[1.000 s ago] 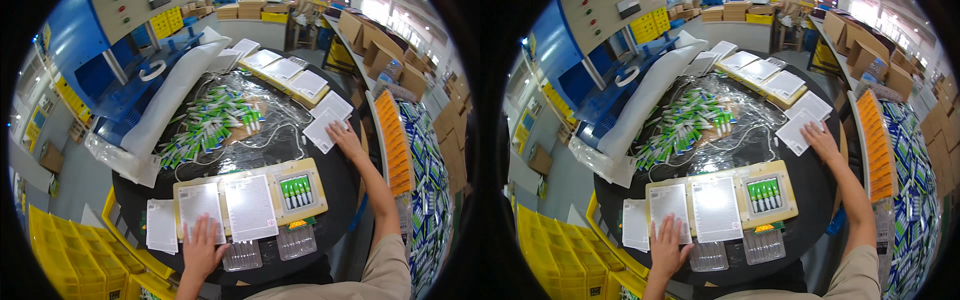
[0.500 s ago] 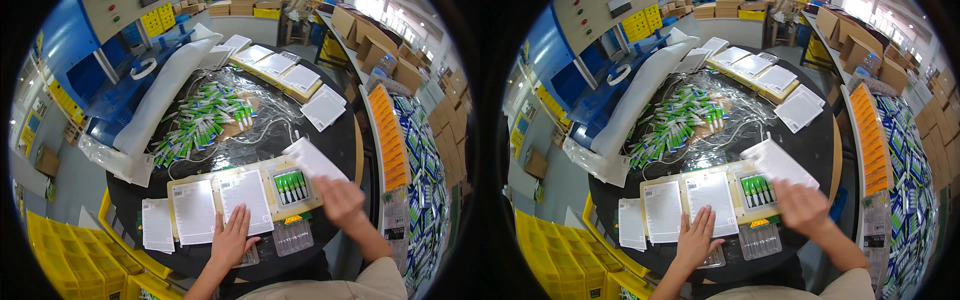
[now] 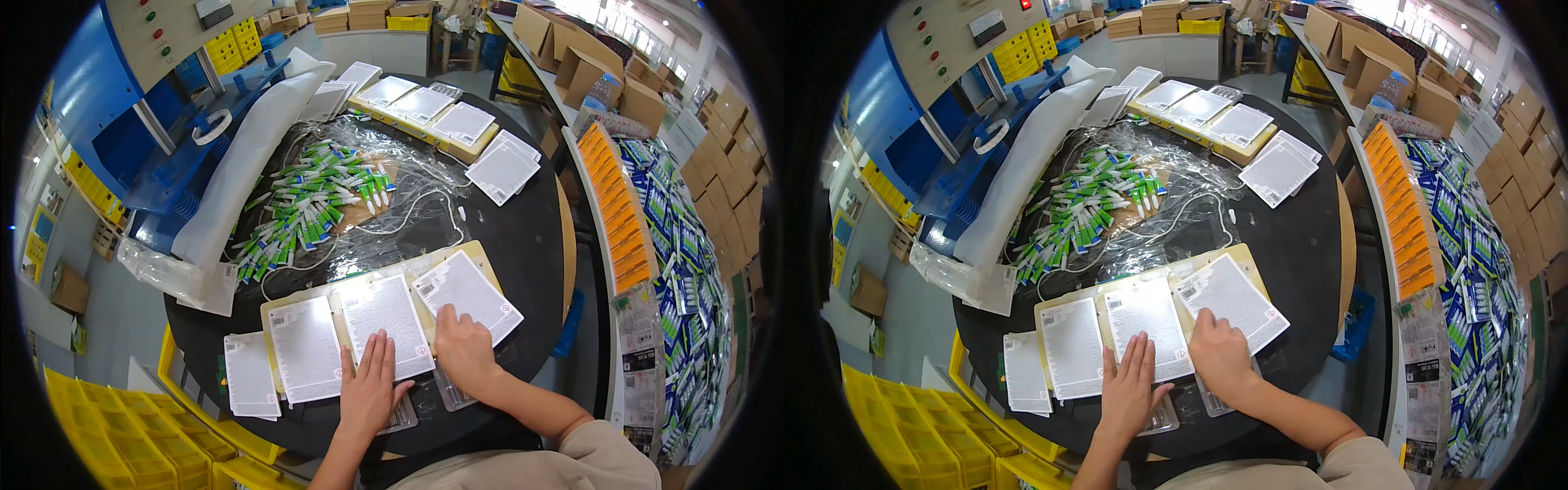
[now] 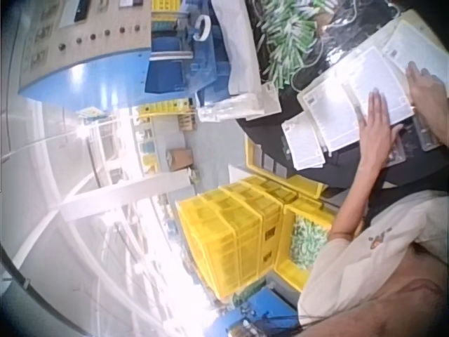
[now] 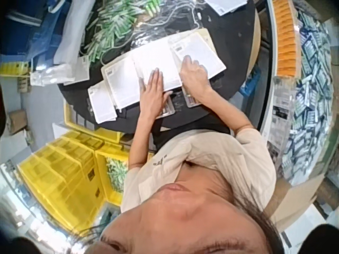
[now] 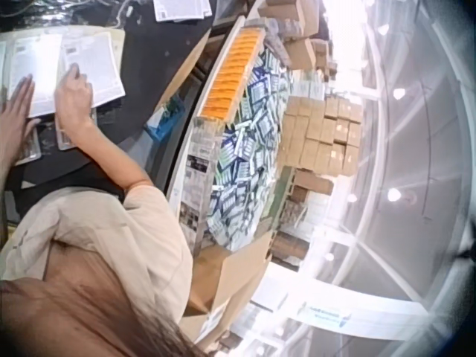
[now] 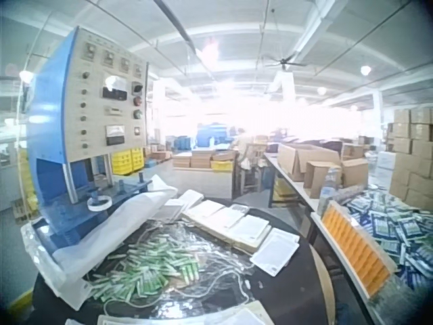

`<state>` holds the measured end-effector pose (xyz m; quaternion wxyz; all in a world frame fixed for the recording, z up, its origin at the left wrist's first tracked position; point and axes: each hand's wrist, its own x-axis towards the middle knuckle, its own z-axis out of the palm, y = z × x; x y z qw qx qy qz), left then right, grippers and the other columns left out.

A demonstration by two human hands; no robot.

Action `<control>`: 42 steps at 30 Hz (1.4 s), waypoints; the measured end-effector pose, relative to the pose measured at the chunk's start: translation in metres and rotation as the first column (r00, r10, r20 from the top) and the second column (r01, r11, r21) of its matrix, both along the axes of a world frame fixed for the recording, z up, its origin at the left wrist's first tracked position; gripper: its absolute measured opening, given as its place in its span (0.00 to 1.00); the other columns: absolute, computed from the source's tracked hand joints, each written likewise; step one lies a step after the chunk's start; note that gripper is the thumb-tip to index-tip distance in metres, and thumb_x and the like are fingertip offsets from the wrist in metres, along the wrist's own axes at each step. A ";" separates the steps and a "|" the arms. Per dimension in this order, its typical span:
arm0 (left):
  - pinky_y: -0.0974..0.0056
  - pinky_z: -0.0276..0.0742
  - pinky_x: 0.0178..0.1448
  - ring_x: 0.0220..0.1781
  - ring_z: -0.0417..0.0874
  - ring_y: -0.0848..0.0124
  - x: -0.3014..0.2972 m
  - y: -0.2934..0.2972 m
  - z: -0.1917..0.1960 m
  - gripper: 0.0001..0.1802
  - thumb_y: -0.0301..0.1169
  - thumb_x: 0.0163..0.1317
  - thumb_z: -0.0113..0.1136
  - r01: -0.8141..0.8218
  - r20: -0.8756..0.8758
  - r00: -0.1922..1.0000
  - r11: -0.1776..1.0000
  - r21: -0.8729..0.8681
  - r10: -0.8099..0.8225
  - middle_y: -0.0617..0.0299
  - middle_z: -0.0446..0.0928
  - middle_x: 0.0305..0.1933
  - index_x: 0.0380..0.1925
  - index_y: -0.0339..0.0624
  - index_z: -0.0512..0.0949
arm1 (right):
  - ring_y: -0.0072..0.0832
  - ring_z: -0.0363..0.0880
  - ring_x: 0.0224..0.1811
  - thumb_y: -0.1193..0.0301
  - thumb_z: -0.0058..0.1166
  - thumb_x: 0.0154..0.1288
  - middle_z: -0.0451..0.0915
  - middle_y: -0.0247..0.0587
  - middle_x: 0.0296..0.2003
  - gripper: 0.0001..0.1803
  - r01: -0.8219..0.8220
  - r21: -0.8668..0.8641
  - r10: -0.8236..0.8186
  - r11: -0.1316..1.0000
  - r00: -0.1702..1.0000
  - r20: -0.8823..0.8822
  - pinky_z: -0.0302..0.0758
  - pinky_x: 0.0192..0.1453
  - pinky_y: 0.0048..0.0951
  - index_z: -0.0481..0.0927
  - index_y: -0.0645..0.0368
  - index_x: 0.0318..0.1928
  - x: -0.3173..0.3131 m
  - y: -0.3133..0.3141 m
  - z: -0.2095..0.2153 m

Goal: The person places green cylindrical batteries into a plastic tray, closes the tray with a white cover, and stacks the completed units. The person repeats this process multiple times, retrieving batteries from a pile and organizing them into trays.

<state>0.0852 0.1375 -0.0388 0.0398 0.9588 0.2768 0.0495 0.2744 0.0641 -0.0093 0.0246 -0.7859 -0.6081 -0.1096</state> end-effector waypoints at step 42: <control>0.38 0.42 0.84 0.84 0.54 0.55 0.022 0.016 0.006 0.46 0.59 0.66 0.59 0.093 -0.039 0.995 0.991 -0.098 -0.097 0.49 0.55 0.83 0.76 0.45 0.63 | 0.52 0.64 0.77 0.67 0.58 0.63 0.67 0.66 0.71 0.35 -0.147 -0.206 0.115 0.967 0.981 -0.159 0.52 0.80 0.63 0.71 0.64 0.71 0.062 -0.055 0.011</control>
